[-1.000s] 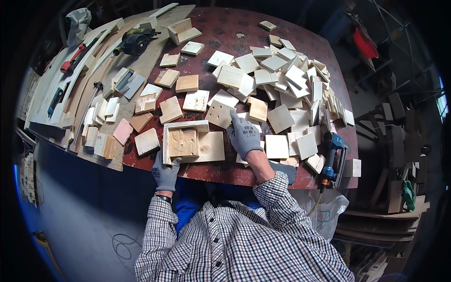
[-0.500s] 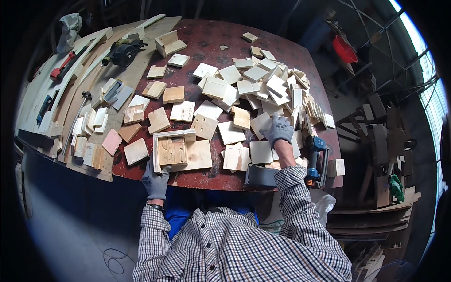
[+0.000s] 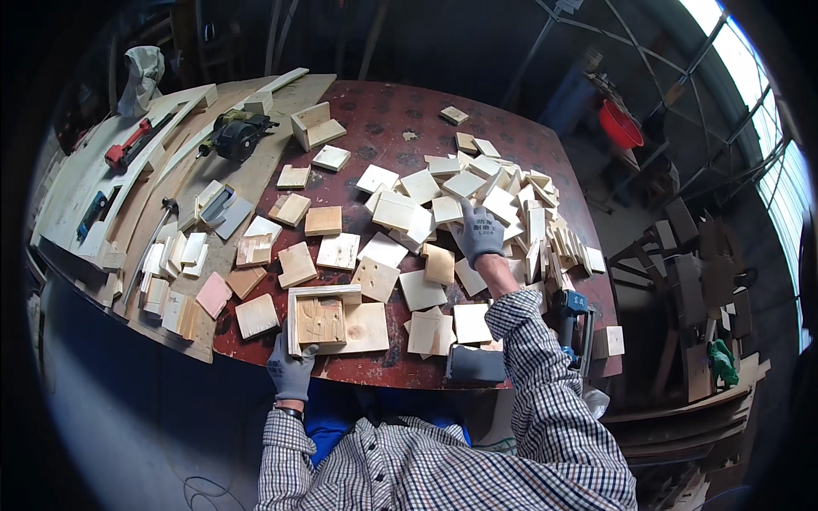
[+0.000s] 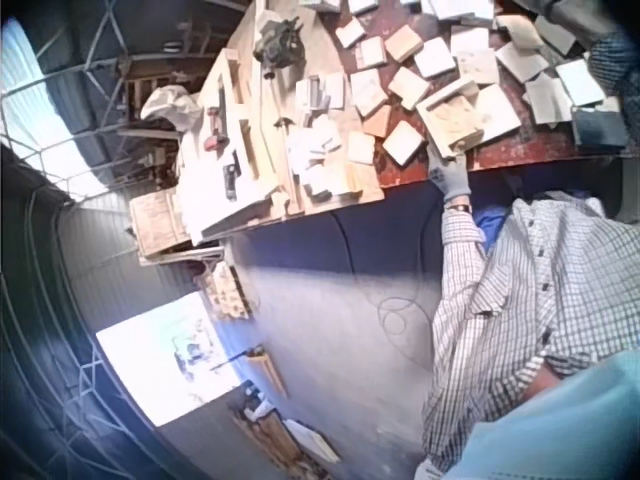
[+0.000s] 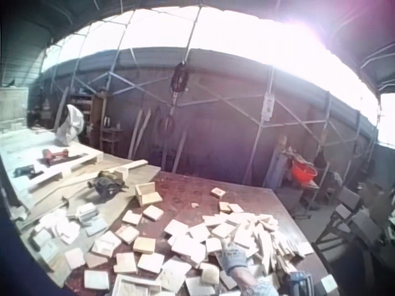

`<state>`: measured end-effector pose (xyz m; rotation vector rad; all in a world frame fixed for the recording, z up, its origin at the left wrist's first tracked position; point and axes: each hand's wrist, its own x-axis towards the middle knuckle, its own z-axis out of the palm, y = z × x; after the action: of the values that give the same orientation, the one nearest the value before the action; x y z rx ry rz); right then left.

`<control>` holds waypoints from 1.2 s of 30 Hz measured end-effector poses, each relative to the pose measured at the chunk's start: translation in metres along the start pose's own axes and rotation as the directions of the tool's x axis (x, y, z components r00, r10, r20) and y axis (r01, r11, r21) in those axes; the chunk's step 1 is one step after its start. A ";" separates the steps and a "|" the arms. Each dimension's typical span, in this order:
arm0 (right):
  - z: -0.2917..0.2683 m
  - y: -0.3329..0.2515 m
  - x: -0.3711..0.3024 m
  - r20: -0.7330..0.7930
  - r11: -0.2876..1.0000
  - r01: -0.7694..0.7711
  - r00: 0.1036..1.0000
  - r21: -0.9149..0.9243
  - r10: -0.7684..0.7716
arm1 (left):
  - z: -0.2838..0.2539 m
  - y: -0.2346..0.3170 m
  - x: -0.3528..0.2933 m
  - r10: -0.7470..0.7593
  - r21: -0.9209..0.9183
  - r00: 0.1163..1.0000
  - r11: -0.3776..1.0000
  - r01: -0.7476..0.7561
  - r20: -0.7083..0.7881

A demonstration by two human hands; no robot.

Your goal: The person sands the edges of small wooden pieces with a sanding block, then assembles them into small wooden boxes by hand. The person places the assembled boxes on the table among other wooden pieces.

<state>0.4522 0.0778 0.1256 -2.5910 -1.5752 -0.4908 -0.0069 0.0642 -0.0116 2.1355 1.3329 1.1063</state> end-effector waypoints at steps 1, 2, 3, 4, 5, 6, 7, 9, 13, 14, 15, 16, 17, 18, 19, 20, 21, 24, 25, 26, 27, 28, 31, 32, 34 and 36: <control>0.009 -0.004 0.010 0.002 0.999 0.030 1.000 -0.025 -0.030 | 0.000 -0.001 0.000 0.002 0.016 1.000 1.000 -0.002 0.003; 0.020 -0.002 0.019 -0.023 0.992 0.083 0.996 -0.093 -0.085 | 0.002 0.001 0.000 -0.010 0.000 1.000 1.000 0.010 0.001; 0.030 0.003 0.024 -0.001 0.976 0.140 0.990 -0.166 -0.142 | 0.003 0.003 0.001 -0.022 -0.017 1.000 1.000 0.022 -0.001; 0.037 0.005 0.029 0.049 0.978 0.107 0.994 -0.181 -0.100 | 0.004 0.005 0.002 -0.017 -0.007 1.000 1.000 0.017 -0.007; 0.042 -0.002 0.028 0.113 0.979 0.085 0.992 -0.188 -0.065 | 0.001 0.004 0.000 -0.027 -0.007 1.000 1.000 0.027 -0.005; 0.045 -0.005 0.028 0.110 0.980 0.084 0.992 -0.183 -0.065 | -0.001 0.005 -0.002 -0.037 -0.009 0.999 0.999 0.037 -0.003; 0.046 -0.004 0.032 0.069 0.967 0.138 0.990 -0.215 -0.125 | -0.002 0.006 -0.003 -0.046 -0.013 0.999 0.999 0.046 0.000; 0.041 0.002 0.044 -0.050 0.963 0.204 0.975 -0.179 -0.216 | 0.001 0.009 0.003 -0.025 -0.072 0.999 0.997 0.024 -0.026; -0.010 -0.016 0.011 -0.496 0.949 0.245 0.860 0.200 -0.118 | -0.001 0.005 -0.001 -0.036 0.011 0.999 0.999 0.036 0.010; -0.031 -0.034 -0.008 -0.410 0.836 0.218 0.912 0.504 0.010 | -0.004 0.007 -0.002 -0.067 -0.010 0.998 0.998 0.067 0.015; -0.057 -0.048 -0.036 -0.287 0.650 0.145 0.951 0.746 0.117 | -0.004 0.010 -0.001 -0.062 -0.029 0.998 0.998 0.062 0.013; -0.080 -0.065 -0.062 0.019 0.323 -0.042 0.997 0.945 0.075 | -0.006 0.011 -0.002 -0.064 -0.011 0.998 0.998 0.064 0.002; -0.097 -0.084 -0.090 0.234 0.086 -0.236 0.972 0.968 0.038 | -0.004 0.013 0.000 -0.054 -0.007 0.999 0.999 0.054 -0.007; -0.096 -0.103 -0.113 0.399 -0.080 -0.404 0.914 0.911 -0.065 | -0.004 0.013 0.000 -0.050 0.025 0.999 0.998 0.050 -0.002; -0.084 -0.117 -0.135 0.490 -0.112 -0.509 0.857 0.853 -0.160 | -0.004 0.012 -0.001 -0.043 0.018 0.999 0.999 0.043 0.000; -0.079 -0.138 -0.148 0.587 -0.078 -0.619 0.772 0.781 -0.244 | -0.005 0.009 -0.001 -0.043 0.023 0.999 0.999 0.043 -0.012; -0.071 -0.157 -0.157 0.642 -0.030 -0.678 0.709 0.735 -0.291 | -0.006 0.005 -0.003 -0.043 0.028 0.999 0.999 0.044 -0.024; -0.057 -0.183 -0.160 0.680 0.169 -0.661 0.686 0.731 -0.259 | 0.001 0.002 0.001 -0.026 0.032 1.000 0.999 0.025 0.004; -0.052 -0.191 -0.156 0.649 0.208 -0.615 0.721 0.761 -0.244 | 0.001 0.003 0.000 -0.033 0.031 0.999 0.999 0.033 0.012; -0.049 -0.193 -0.151 0.649 0.236 -0.605 0.720 0.761 -0.247 | 0.001 0.004 0.000 -0.042 0.037 0.999 0.998 0.041 0.020; -0.048 -0.195 -0.147 0.612 0.425 -0.491 0.761 0.761 -0.217 | 0.002 0.002 0.001 -0.040 0.042 0.999 0.998 0.040 0.016; -0.050 -0.196 -0.144 0.484 0.655 -0.252 0.852 0.712 -0.199 | 0.002 0.002 -0.001 -0.043 0.046 0.999 0.998 0.043 0.011; -0.059 -0.199 -0.134 0.390 0.904 0.041 0.893 0.427 -0.225 | 0.001 0.003 -0.001 -0.067 0.032 0.997 0.997 0.066 0.025; -0.054 -0.197 -0.135 0.341 0.900 0.068 0.911 0.431 -0.232 | 0.001 0.003 -0.001 -0.054 0.039 0.998 0.998 0.053 0.011; -0.042 -0.192 -0.139 0.238 0.885 0.101 0.943 0.455 -0.230 | 0.002 0.005 0.001 -0.058 0.017 0.998 0.998 0.057 0.028; -0.036 -0.190 -0.143 -0.023 0.772 0.248 0.957 0.585 -0.290 | 0.000 0.004 0.001 -0.056 0.013 0.998 0.998 0.055 0.020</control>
<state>0.2170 0.0377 0.0966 -1.9455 -1.7774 0.0828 -0.0043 0.0629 -0.0084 2.0997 1.3849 1.0546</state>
